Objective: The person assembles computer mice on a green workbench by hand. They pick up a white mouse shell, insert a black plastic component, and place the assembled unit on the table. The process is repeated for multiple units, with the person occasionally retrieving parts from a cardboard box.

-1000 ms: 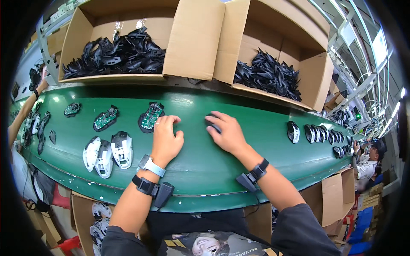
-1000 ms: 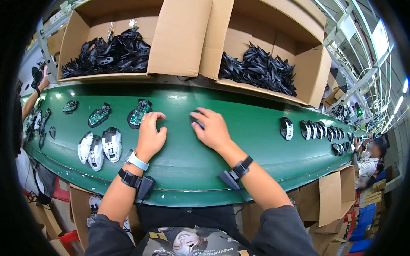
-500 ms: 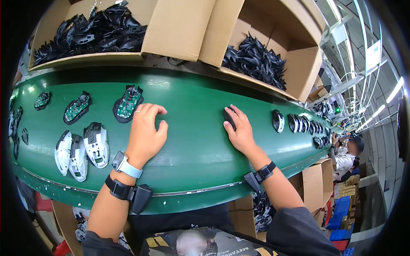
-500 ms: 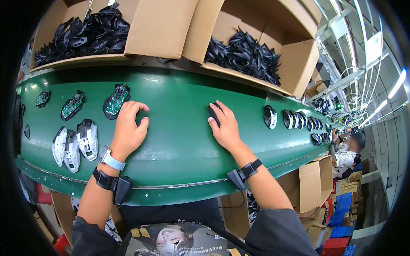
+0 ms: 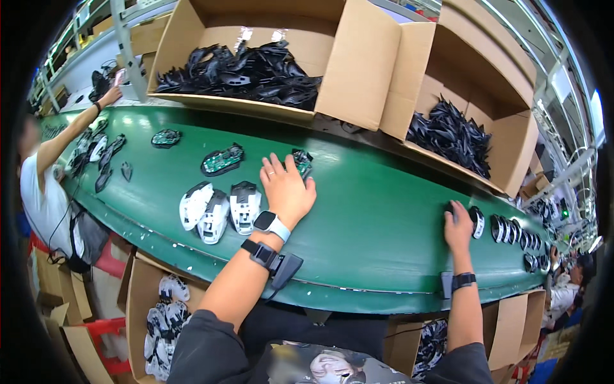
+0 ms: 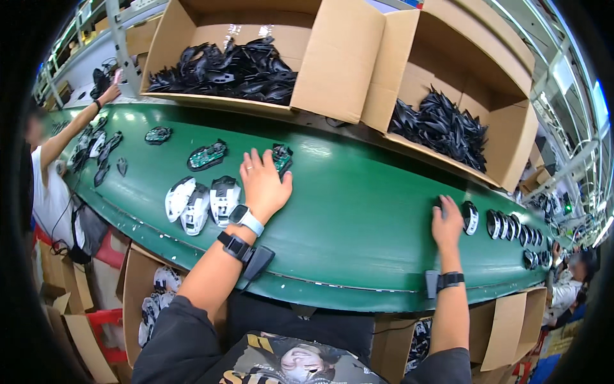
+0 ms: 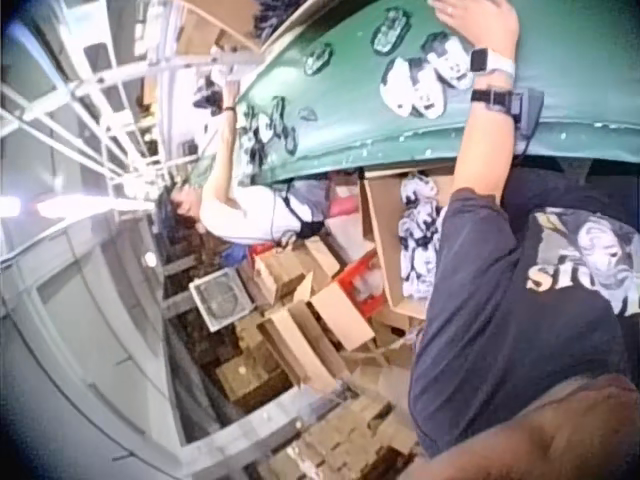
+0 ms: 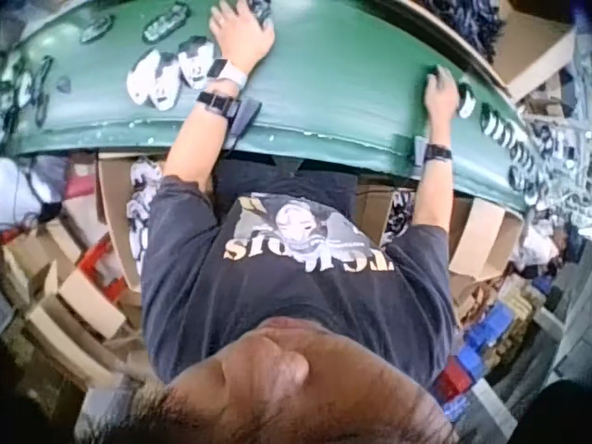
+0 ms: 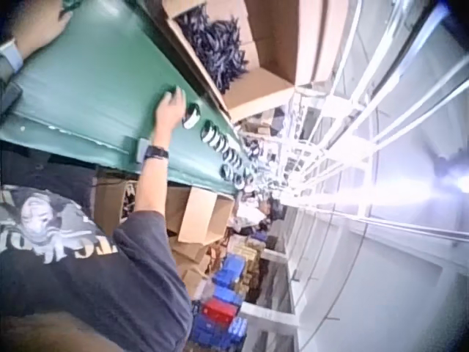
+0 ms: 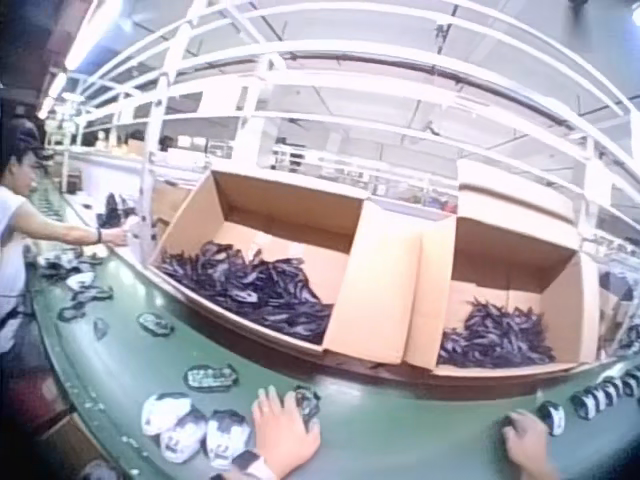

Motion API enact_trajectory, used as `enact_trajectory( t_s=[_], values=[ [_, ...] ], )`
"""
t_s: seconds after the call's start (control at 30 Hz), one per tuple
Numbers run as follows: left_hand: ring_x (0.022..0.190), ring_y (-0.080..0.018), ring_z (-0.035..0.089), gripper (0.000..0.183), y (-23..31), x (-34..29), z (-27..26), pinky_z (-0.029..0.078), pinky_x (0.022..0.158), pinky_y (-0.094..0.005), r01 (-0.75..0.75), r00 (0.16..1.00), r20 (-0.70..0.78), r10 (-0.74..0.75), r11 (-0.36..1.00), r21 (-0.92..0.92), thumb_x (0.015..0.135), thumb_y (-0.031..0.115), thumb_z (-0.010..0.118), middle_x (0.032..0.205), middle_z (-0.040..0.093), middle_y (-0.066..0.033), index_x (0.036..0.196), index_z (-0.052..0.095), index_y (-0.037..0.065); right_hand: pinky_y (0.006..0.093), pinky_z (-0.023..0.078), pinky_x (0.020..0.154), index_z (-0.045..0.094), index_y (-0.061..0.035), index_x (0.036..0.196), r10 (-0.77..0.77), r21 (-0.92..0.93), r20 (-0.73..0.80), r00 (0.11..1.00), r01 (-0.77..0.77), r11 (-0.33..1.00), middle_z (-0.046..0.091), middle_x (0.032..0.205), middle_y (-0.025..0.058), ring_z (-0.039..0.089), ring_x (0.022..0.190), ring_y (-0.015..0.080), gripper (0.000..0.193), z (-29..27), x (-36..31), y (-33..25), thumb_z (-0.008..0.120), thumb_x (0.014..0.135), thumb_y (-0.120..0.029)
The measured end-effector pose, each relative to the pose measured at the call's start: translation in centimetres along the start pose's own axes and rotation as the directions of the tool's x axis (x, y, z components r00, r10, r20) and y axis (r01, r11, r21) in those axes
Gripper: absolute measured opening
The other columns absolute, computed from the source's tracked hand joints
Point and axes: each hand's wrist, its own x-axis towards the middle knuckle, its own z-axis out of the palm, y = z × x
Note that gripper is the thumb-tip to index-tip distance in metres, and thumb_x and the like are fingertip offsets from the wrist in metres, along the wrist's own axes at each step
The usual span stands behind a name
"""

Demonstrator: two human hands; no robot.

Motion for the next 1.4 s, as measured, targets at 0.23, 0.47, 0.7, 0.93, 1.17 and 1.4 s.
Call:
enact_trajectory(
  t_s=[0.23, 0.47, 0.7, 0.93, 1.17, 1.4],
  values=[
    [0.110, -0.0400, 0.059, 0.056, 2.7, -1.3, -5.1, 0.047, 0.096, -0.0517, -0.076, 0.946, 0.302, 0.120, 0.985, -0.154, 0.087, 0.033, 0.075, 0.114, 0.063, -0.0238, 0.126, 0.060, -0.005, 0.0431, 0.040, 0.119, 0.065, -0.0033, 0.140, 0.028, -0.058, -0.029, 0.999, -0.030, 0.998, 0.063, 0.145, 0.0200, 0.057, 0.138, 0.0359, 0.043, 0.7, -2.1, 7.2, 0.064, 0.099, -0.015],
    [0.114, -0.0416, 0.056, 0.062, -1.7, -3.8, -14.0, 0.044, 0.099, -0.0525, 0.079, 0.976, 0.193, -0.101, 0.990, 0.118, 0.084, 0.031, 0.079, 0.118, 0.061, -0.0236, 0.130, 0.056, -0.005, 0.0465, 0.036, 0.121, 0.060, -0.0043, 0.145, 0.130, -0.039, 0.042, 0.991, -0.128, 0.991, 0.057, 0.152, 0.0192, 0.050, 0.144, 0.0375, 0.049, -0.6, -2.1, 5.7, 0.066, 0.099, -0.020],
    [0.113, -0.0441, 0.055, 0.059, -3.3, -4.6, -13.2, 0.045, 0.098, -0.0527, 0.023, 0.984, 0.177, -0.022, 1.000, -0.004, 0.081, 0.017, 0.078, 0.118, 0.059, -0.0245, 0.131, 0.054, -0.003, 0.0547, 0.034, 0.117, 0.064, -0.0072, 0.126, -0.195, -0.095, -0.260, 0.946, 0.176, 0.980, 0.062, 0.140, 0.0162, 0.049, 0.139, 0.0404, 0.049, -3.2, 1.5, -6.4, 0.078, 0.082, -0.023],
    [0.114, -0.0349, 0.058, 0.066, 5.2, -0.7, -13.0, 0.048, 0.103, -0.0416, -0.076, 0.935, 0.193, 0.297, 0.701, -0.709, 0.075, 0.007, 0.078, 0.121, 0.054, -0.0189, 0.134, 0.049, -0.002, 0.0489, 0.054, 0.094, 0.074, -0.0033, 0.096, -0.171, 0.132, -0.089, 0.981, 0.182, 0.974, 0.073, 0.097, 0.0176, 0.068, 0.099, 0.0381, 0.019, 1.6, 17.6, -8.0, 0.071, 0.085, -0.018],
    [0.128, -0.0226, 0.053, 0.080, 8.0, -0.7, -2.5, 0.043, 0.111, -0.0356, 0.334, 0.782, 0.432, 0.450, 0.283, -0.899, 0.080, 0.003, 0.080, 0.132, 0.053, -0.0124, 0.149, 0.038, 0.002, 0.0428, 0.058, 0.094, 0.081, -0.0071, 0.111, 0.066, -0.019, 0.160, 0.985, -0.063, 0.998, 0.078, 0.106, 0.0204, 0.074, 0.102, 0.0367, 0.033, 6.4, 23.6, -6.1, 0.081, 0.080, -0.019],
    [0.115, -0.0170, 0.061, 0.053, 7.2, -0.9, -2.7, 0.051, 0.098, -0.0309, 0.471, 0.794, 0.469, 0.386, 0.096, -0.877, 0.097, 0.005, 0.063, 0.129, 0.062, -0.0110, 0.148, 0.047, 0.004, 0.0479, 0.058, 0.090, 0.079, -0.0061, 0.107, 0.000, 0.125, -0.343, 0.939, 0.045, 0.991, 0.076, 0.101, 0.0223, 0.073, 0.096, 0.0418, 0.019, 1.8, 21.9, -6.2, 0.073, 0.090, -0.012]
  ],
)
